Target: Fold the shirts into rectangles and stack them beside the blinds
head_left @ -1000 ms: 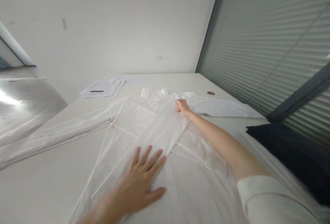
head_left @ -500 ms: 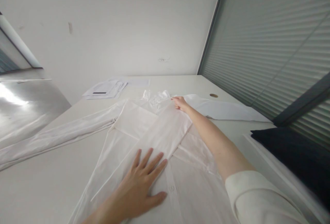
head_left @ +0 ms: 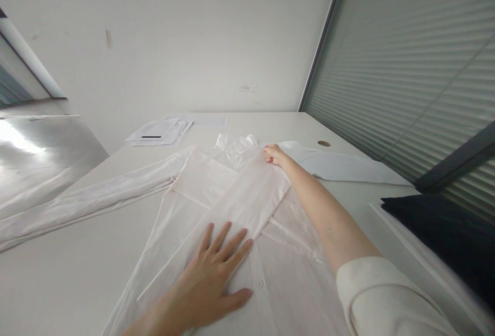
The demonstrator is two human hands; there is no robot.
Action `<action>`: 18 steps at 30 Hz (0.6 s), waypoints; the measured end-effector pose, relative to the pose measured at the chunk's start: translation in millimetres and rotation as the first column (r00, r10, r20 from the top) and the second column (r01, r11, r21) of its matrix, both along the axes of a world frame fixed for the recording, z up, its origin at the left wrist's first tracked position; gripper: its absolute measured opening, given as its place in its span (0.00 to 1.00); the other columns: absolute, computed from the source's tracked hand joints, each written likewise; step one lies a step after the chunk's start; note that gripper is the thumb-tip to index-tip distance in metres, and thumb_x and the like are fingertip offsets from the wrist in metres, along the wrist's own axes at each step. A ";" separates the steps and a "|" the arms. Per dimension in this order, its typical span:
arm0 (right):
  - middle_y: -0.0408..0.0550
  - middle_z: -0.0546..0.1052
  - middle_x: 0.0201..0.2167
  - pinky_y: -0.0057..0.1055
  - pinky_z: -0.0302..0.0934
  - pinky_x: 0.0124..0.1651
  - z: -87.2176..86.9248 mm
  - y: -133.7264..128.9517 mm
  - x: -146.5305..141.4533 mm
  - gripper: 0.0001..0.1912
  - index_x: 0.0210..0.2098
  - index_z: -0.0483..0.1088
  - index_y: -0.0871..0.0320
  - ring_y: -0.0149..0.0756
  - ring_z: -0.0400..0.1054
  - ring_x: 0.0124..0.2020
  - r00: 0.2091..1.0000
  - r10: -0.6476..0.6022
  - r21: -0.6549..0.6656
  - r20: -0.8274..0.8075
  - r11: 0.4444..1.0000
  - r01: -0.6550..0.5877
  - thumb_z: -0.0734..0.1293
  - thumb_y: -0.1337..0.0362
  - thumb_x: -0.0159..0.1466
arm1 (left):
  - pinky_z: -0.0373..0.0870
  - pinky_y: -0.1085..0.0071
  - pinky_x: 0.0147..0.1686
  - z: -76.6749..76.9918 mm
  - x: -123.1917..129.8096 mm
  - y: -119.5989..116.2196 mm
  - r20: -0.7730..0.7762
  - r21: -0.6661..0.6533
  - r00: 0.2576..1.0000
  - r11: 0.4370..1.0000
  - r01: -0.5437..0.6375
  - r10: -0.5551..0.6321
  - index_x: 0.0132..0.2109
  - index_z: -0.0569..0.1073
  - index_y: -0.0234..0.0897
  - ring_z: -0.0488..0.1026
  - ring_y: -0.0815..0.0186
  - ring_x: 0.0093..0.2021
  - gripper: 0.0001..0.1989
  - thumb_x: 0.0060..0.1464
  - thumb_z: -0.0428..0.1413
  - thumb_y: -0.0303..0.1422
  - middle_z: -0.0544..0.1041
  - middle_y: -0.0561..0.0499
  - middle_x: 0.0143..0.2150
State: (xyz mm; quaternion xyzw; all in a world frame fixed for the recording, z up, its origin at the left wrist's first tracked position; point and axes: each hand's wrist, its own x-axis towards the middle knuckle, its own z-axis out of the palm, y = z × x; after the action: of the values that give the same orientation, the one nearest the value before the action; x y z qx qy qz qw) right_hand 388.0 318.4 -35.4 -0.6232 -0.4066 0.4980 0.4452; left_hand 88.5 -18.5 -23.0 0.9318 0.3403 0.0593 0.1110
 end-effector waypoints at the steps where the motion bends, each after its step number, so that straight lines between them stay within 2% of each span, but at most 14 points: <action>1: 0.53 0.71 0.54 0.45 0.69 0.49 -0.3 -0.1 -0.4 0.19 0.56 0.67 0.59 0.42 0.71 0.49 1.000 0.000 0.010 0.001 1.000 0.000 0.67 0.57 0.69 | 0.36 0.34 0.67 0.2 0.2 0.1 0.000 0.001 1.000 1.000 -0.001 0.001 0.73 0.39 0.51 0.38 0.46 0.74 0.40 0.63 0.51 0.51 0.45 0.52 0.75; 3: 0.53 0.71 0.55 0.46 0.69 0.50 -1.1 -1.5 -2.1 0.19 0.57 0.67 0.59 0.42 0.70 0.49 1.000 -0.005 0.041 0.003 0.999 0.004 0.67 0.57 0.69 | 0.36 0.34 0.67 0.6 0.5 0.2 -0.006 0.002 1.000 1.000 -0.004 0.004 0.73 0.39 0.51 0.38 0.46 0.74 0.41 0.63 0.50 0.51 0.45 0.52 0.75; 5: 0.53 0.73 0.51 0.42 0.69 0.47 -2.1 -5.1 -5.0 0.18 0.54 0.69 0.60 0.41 0.72 0.46 1.000 -0.019 0.092 0.007 0.996 0.018 0.67 0.57 0.68 | 0.36 0.34 0.67 0.9 0.6 0.1 -0.015 0.001 1.000 1.000 -0.002 0.002 0.73 0.38 0.51 0.37 0.46 0.74 0.41 0.63 0.50 0.51 0.44 0.52 0.75; 9: 0.50 0.77 0.32 0.27 0.64 0.32 -3.8 -19.0 -13.2 0.14 0.40 0.72 0.61 0.33 0.71 0.32 0.998 -0.057 0.233 0.010 0.971 0.053 0.67 0.54 0.66 | 0.36 0.34 0.67 0.5 0.0 0.1 -0.010 0.012 1.000 1.000 0.005 -0.004 0.73 0.38 0.51 0.38 0.46 0.74 0.40 0.64 0.49 0.52 0.45 0.52 0.75; 11: 0.48 0.77 0.28 0.24 0.60 0.30 -4.5 -27.4 -16.9 0.13 0.36 0.71 0.59 0.31 0.69 0.29 0.997 -0.076 0.300 0.021 0.952 0.066 0.65 0.55 0.67 | 0.37 0.34 0.67 -0.4 -0.4 0.2 0.003 0.024 1.000 1.000 0.005 -0.005 0.73 0.40 0.51 0.39 0.46 0.74 0.40 0.63 0.49 0.52 0.46 0.51 0.75; 15: 0.45 0.78 0.28 0.23 0.61 0.34 -5.5 -40.1 -19.6 0.06 0.41 0.67 0.56 0.31 0.68 0.31 0.986 -0.146 0.374 0.076 0.921 0.108 0.60 0.62 0.68 | 0.37 0.34 0.67 -1.9 -0.3 0.3 0.000 0.021 1.000 1.000 0.000 0.000 0.73 0.40 0.51 0.39 0.45 0.74 0.39 0.64 0.49 0.53 0.46 0.52 0.75; 18: 0.47 0.78 0.30 0.27 0.61 0.38 -5.5 -43.0 -18.2 0.08 0.45 0.65 0.56 0.34 0.68 0.33 0.974 -0.163 0.363 0.156 0.927 0.097 0.58 0.65 0.67 | 0.37 0.35 0.67 -1.7 -0.2 0.1 0.000 0.029 1.000 1.000 -0.002 0.002 0.73 0.40 0.52 0.39 0.46 0.74 0.39 0.63 0.49 0.53 0.47 0.52 0.74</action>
State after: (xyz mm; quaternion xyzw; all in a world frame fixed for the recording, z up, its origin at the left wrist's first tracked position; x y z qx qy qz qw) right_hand 369.7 275.3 -40.9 -0.6019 -0.4863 0.3268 0.5425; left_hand 88.3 -18.3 -24.7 0.9330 0.3406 0.0641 0.0973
